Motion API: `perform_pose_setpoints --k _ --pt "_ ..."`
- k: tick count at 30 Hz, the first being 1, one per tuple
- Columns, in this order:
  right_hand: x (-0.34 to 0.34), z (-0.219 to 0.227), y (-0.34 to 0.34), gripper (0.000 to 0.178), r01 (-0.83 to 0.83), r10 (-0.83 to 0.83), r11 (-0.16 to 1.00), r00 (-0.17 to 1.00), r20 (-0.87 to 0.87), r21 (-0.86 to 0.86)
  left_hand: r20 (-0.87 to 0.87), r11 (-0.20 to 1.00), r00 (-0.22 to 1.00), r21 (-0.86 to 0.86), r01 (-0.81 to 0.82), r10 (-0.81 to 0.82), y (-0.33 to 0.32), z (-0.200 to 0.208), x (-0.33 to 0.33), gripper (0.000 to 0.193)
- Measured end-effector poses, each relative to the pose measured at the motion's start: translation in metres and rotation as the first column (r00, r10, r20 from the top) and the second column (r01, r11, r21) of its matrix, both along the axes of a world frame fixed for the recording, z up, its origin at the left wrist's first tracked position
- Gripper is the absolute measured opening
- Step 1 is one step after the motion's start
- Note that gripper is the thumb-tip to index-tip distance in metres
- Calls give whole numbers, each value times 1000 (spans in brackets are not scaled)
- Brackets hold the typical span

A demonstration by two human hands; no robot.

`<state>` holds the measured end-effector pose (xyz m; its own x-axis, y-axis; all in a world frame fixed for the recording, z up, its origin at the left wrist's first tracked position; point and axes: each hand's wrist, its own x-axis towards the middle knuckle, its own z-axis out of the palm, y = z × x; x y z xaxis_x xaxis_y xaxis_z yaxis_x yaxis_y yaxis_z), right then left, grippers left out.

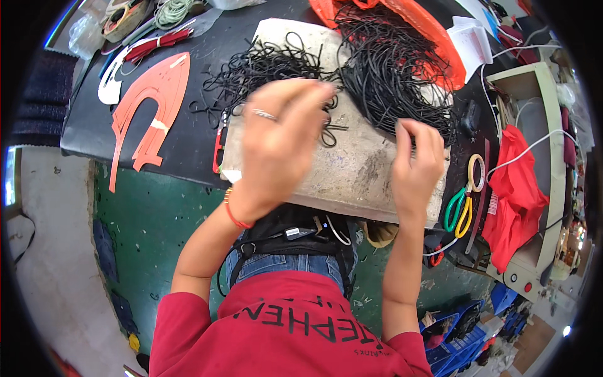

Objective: The recorder is knotting black elastic cords for footwear assembly.

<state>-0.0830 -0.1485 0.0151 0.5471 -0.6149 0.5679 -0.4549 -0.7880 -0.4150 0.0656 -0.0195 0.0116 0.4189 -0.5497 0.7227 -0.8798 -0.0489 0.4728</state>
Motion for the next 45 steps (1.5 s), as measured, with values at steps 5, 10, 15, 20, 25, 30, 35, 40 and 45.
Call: perform_pose_setpoints --k 5,10,15,20,25,30,35,40,45 --pt "-34 30 50 16 -81 70 980 995 64 181 -166 923 914 38 382 -371 -6 8 -39 22" --pt "-37 42 48 17 -168 163 980 985 56 103 -622 815 603 -101 570 -499 7 22 -47 15" --pt "-34 45 43 16 -165 165 986 986 6 40 -829 801 438 -20 599 -348 43 19 -24 21" --pt "-27 43 43 12 -134 134 991 991 6 17 -848 805 413 -27 593 -333 58 11 -24 21" --pt "-21 28 44 10 9 -66 982 951 302 188 -958 764 180 -58 643 -225 56 18 -23 21" --pt "12 20 72 7 -67 15 981 962 273 181 -937 845 -220 -342 412 -272 44 6 -29 22" --pt "11 15 79 18 -232 222 954 972 72 190 -909 882 -297 -377 281 -293 36 -2 -28 23" --pt "4 13 73 20 -285 272 930 958 88 231 -912 878 -237 -392 273 -333 32 -4 -34 22" --pt "9 19 79 19 -276 262 886 961 91 372 -936 899 -109 -353 261 -336 36 -5 -33 16"
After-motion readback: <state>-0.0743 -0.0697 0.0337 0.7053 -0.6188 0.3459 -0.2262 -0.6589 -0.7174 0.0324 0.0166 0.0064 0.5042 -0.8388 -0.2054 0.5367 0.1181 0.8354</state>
